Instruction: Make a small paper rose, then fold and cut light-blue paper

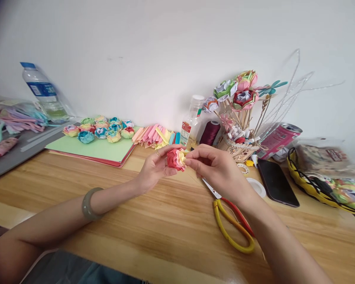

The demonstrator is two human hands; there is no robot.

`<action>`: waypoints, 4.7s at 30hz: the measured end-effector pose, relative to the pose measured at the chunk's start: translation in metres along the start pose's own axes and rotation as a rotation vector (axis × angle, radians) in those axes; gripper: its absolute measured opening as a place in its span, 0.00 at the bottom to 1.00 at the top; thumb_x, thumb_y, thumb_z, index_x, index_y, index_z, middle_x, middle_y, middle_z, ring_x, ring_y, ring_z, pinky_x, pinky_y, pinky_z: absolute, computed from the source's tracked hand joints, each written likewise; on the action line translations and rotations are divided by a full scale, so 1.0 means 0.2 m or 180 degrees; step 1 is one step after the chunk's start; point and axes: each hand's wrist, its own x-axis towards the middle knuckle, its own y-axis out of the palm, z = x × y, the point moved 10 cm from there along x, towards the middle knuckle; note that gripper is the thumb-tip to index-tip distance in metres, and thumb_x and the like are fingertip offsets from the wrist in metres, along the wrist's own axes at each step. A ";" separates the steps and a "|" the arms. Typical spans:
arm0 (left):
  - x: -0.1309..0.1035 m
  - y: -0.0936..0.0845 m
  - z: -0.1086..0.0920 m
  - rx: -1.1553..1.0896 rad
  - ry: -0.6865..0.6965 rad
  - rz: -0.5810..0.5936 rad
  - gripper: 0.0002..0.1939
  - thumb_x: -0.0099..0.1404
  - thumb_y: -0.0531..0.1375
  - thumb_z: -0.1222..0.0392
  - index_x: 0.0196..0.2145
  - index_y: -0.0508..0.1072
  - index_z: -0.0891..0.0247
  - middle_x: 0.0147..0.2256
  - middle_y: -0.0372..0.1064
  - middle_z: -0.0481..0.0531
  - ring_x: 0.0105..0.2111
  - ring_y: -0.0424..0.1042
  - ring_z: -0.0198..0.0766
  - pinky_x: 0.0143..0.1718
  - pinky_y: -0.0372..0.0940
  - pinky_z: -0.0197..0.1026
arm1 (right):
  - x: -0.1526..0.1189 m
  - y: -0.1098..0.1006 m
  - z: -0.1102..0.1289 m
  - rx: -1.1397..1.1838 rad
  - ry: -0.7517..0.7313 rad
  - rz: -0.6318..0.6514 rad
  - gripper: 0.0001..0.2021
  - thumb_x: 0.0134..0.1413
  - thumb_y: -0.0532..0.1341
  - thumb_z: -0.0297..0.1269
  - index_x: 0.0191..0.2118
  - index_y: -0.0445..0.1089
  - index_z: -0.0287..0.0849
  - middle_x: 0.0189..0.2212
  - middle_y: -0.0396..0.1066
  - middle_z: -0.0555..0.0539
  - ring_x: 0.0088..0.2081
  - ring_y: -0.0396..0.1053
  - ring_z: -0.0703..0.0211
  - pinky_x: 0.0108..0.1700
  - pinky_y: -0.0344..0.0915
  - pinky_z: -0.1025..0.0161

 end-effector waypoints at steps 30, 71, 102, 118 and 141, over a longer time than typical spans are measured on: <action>-0.01 0.03 0.02 0.0082 -0.0176 0.0181 0.29 0.46 0.69 0.61 0.47 0.71 0.52 0.45 0.71 0.50 0.41 0.70 0.38 0.43 0.66 0.40 | 0.00 -0.03 -0.05 -0.0213 0.0081 -0.0018 0.12 0.44 0.64 0.46 0.26 0.75 0.42 0.22 0.64 0.50 0.25 0.59 0.63 0.26 0.55 0.63; 0.00 -0.03 0.00 0.0132 -0.0040 -0.0300 0.27 0.46 0.69 0.64 0.46 0.73 0.52 0.43 0.69 0.47 0.41 0.68 0.35 0.44 0.63 0.39 | -0.23 0.10 0.28 -0.4180 -0.1794 -0.1880 0.07 0.52 0.58 0.32 0.24 0.69 0.42 0.18 0.63 0.52 0.20 0.59 0.66 0.20 0.48 0.64; -0.03 0.02 0.12 -0.0966 -0.0846 -0.0065 0.30 0.50 0.58 0.34 0.38 0.71 0.65 0.28 0.71 0.51 0.28 0.71 0.36 0.32 0.68 0.40 | -0.09 0.03 0.19 -0.1119 -0.1442 -0.0412 0.01 0.53 0.60 0.30 0.32 0.69 0.42 0.26 0.66 0.50 0.25 0.62 0.67 0.26 0.61 0.67; -0.03 0.02 0.13 -0.0733 -0.0901 -0.0101 0.33 0.51 0.55 0.31 0.38 0.71 0.66 0.29 0.72 0.53 0.28 0.72 0.38 0.34 0.68 0.43 | -0.06 0.05 0.15 -0.0985 -0.1023 -0.0246 0.04 0.51 0.58 0.29 0.27 0.65 0.43 0.23 0.65 0.51 0.23 0.61 0.66 0.25 0.61 0.67; -0.03 -0.01 0.05 -0.0174 -0.0232 -0.0076 0.28 0.57 0.54 0.37 0.50 0.66 0.56 0.41 0.66 0.52 0.33 0.69 0.33 0.37 0.69 0.40 | -0.02 0.02 0.02 -0.0535 -0.0480 -0.0206 0.06 0.51 0.60 0.37 0.29 0.72 0.42 0.26 0.72 0.49 0.27 0.65 0.64 0.27 0.60 0.67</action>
